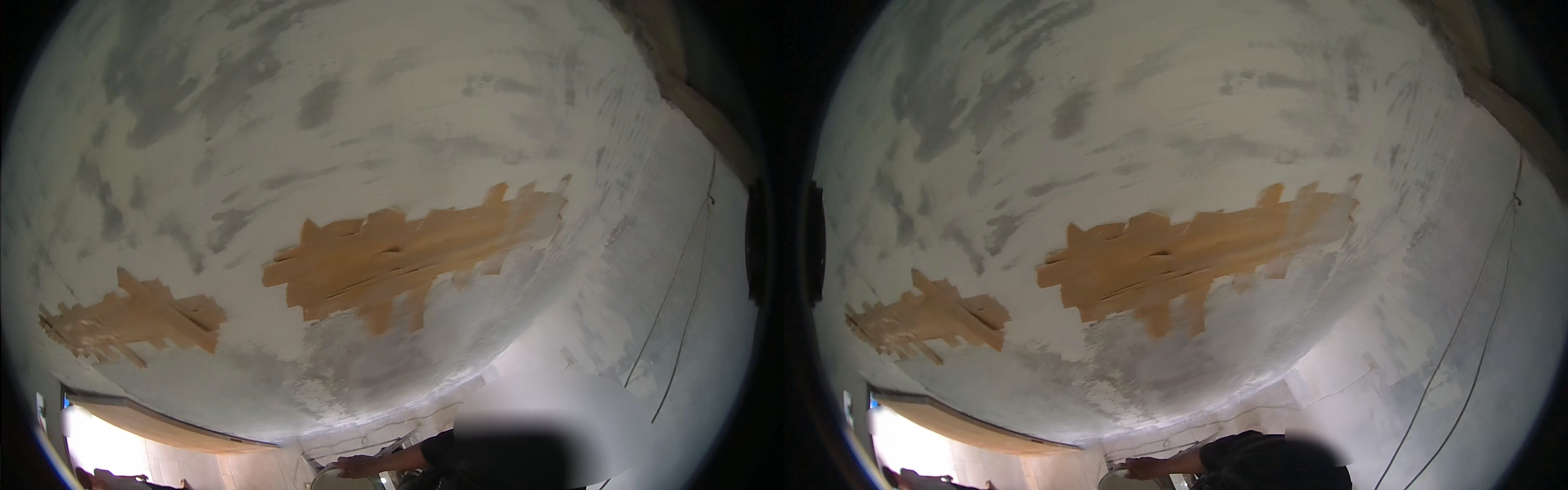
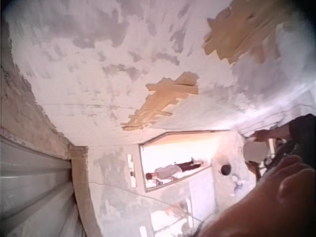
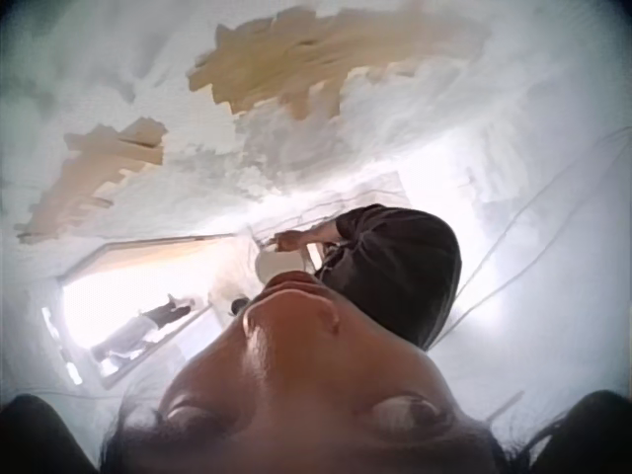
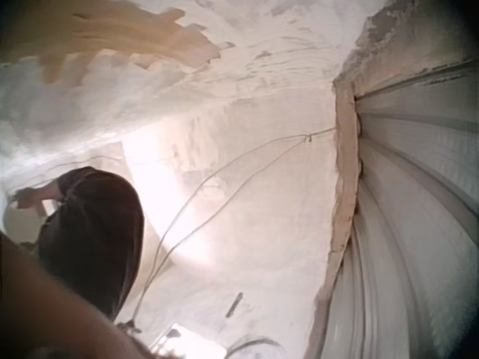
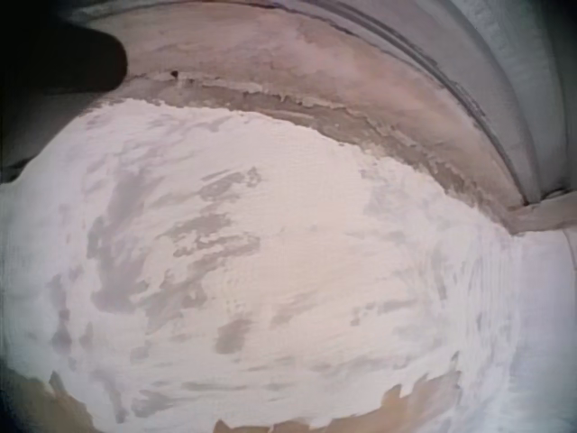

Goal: The person applies paint to a ceiling using a brush and a bucket, moving between sections while standing on a ladder.

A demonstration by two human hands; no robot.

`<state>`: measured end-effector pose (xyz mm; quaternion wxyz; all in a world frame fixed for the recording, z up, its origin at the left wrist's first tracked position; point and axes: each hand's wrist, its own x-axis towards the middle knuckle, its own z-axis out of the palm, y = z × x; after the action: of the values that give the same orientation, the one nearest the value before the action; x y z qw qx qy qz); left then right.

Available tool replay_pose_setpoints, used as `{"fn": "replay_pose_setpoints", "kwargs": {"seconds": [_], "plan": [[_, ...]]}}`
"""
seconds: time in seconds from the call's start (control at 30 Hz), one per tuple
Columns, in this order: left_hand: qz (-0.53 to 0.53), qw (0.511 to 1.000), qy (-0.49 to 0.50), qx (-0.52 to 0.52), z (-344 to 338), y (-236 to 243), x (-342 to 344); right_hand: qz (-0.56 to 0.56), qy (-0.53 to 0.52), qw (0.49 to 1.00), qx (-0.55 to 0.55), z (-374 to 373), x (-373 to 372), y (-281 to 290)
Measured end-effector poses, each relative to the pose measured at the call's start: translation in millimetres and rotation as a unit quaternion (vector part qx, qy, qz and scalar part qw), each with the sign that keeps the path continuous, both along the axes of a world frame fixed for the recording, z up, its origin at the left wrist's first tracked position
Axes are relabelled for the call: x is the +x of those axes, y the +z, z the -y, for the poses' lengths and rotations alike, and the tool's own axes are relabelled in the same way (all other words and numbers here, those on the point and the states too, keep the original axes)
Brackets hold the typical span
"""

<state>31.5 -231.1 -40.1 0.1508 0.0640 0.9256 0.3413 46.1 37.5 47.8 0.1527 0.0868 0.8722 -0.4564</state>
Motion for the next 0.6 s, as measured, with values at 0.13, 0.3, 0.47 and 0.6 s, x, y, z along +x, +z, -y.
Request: {"fn": "replay_pose_setpoints", "kwargs": {"seconds": [0.13,0.3,0.47,0.6], "plan": [[-0.003,0.990,-0.131,0.053,-21,26,-43,-0.120,-0.168,0.978,-0.036,-29,38,67],[0.033,0.913,-0.323,0.246,-153,184,-116,-0.272,-0.288,0.903,0.165,-80,74,140],[0.131,0.864,-0.401,0.276,-260,284,-114,-0.365,-0.346,0.822,0.267,-127,110,219],[0.240,0.825,-0.461,0.224,-306,369,-98,-0.299,-0.338,0.813,0.368,-151,142,272]]}}
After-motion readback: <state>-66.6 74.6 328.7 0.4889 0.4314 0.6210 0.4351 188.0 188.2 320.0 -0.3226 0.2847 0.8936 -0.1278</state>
